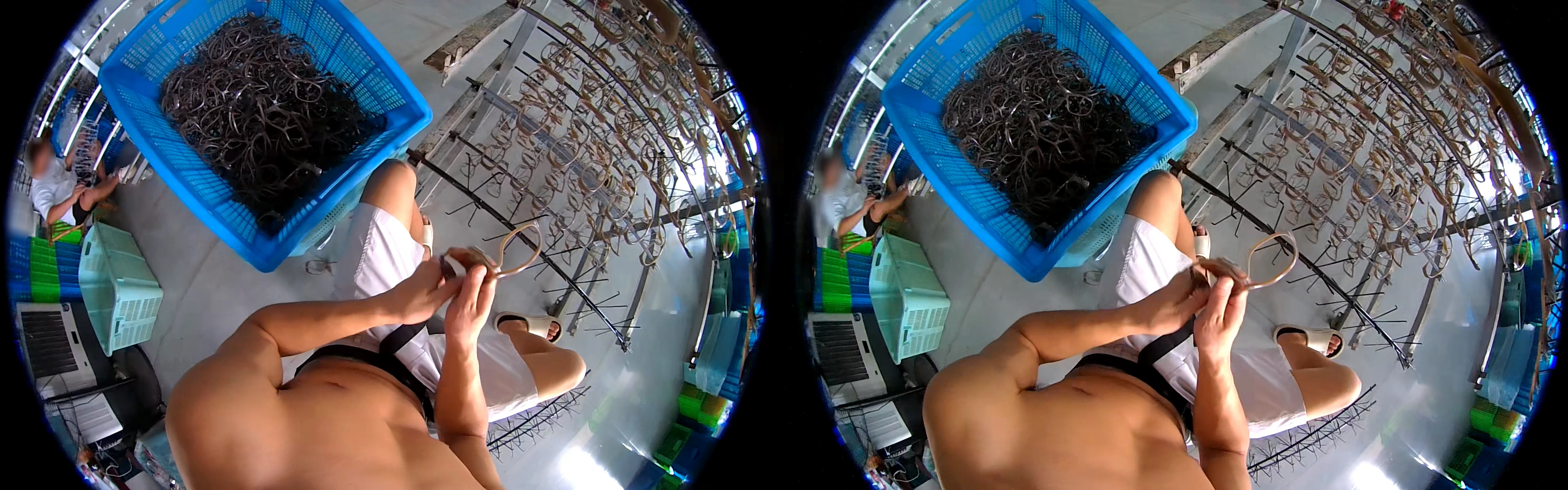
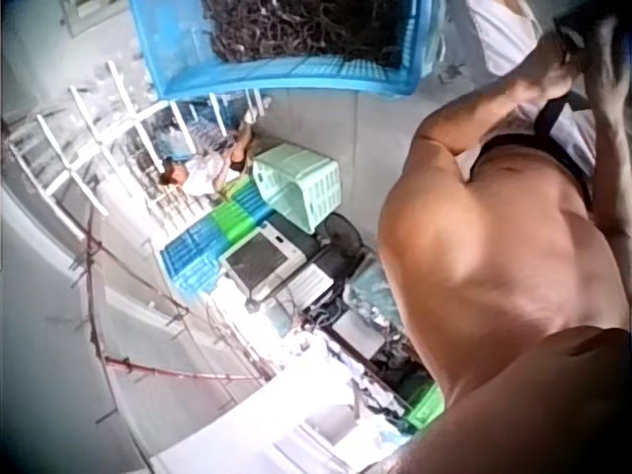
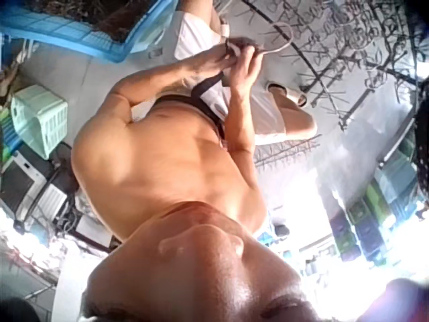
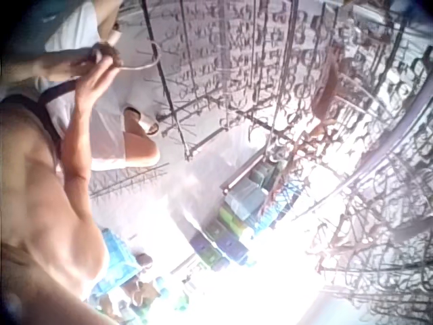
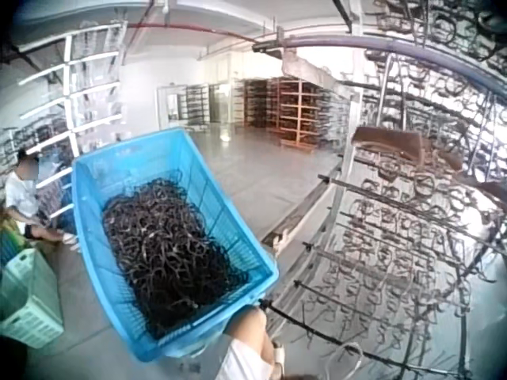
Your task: The person repeatedly picks up metal hangers from a blue basket and attaches them to a horizontal metal rod on a rack. The person works continuously, filling the rack with hangers.
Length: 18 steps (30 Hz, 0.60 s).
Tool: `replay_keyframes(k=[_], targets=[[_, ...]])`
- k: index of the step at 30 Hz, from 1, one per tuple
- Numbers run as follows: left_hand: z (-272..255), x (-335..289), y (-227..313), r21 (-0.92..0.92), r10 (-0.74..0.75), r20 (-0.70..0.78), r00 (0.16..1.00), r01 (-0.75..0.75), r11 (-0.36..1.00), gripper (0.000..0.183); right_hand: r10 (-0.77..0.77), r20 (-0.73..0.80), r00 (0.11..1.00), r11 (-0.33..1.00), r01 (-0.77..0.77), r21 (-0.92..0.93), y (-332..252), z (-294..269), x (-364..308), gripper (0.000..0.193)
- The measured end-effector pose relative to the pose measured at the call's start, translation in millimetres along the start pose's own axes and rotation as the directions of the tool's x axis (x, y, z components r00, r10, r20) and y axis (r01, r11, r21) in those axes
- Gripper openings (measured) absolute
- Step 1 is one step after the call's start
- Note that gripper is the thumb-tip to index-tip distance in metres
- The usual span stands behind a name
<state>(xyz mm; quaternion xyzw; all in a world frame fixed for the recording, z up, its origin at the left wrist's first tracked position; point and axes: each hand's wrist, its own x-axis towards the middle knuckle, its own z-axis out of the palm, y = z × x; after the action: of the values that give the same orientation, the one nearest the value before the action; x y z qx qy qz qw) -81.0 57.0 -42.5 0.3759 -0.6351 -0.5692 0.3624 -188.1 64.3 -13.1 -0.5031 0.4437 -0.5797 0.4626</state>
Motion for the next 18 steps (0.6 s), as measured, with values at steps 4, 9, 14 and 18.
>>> replay_keyframes(k=[4, 9, 14, 18], targets=[[-76.3, -14.9, 25.7, 0.4, -0.224, -0.103, 0.969, 0.247, 0.883, 0.02, 0.109, -0.022, 0.994, 0.912, -0.091, 0.4, -16.6, -65.0, -15.6, 0.022], [-232.7, -37.5, -10.4, 0.798, -0.027, -0.601, 0.799, 0.602, 0.017, 0.06, 0.054, -0.626, 0.778, 0.994, -0.103, -0.043, -69.2, -208.8, -38.8, 0.016], [-395.9, -136.5, -168.7, 0.448, -0.391, -0.577, 0.717, 0.678, 0.583, 0.042, -0.094, -0.943, 0.318, 0.993, 0.091, -0.068, -87.8, -308.5, -18.7, 0.023], [-358.9, -49.8, -136.3, 0.15, -0.444, -0.571, 0.691, 0.619, 0.771, 0.024, -0.151, -0.958, 0.242, 0.971, 0.217, -0.099, -68.4, -389.3, -26.6, 0.017]])
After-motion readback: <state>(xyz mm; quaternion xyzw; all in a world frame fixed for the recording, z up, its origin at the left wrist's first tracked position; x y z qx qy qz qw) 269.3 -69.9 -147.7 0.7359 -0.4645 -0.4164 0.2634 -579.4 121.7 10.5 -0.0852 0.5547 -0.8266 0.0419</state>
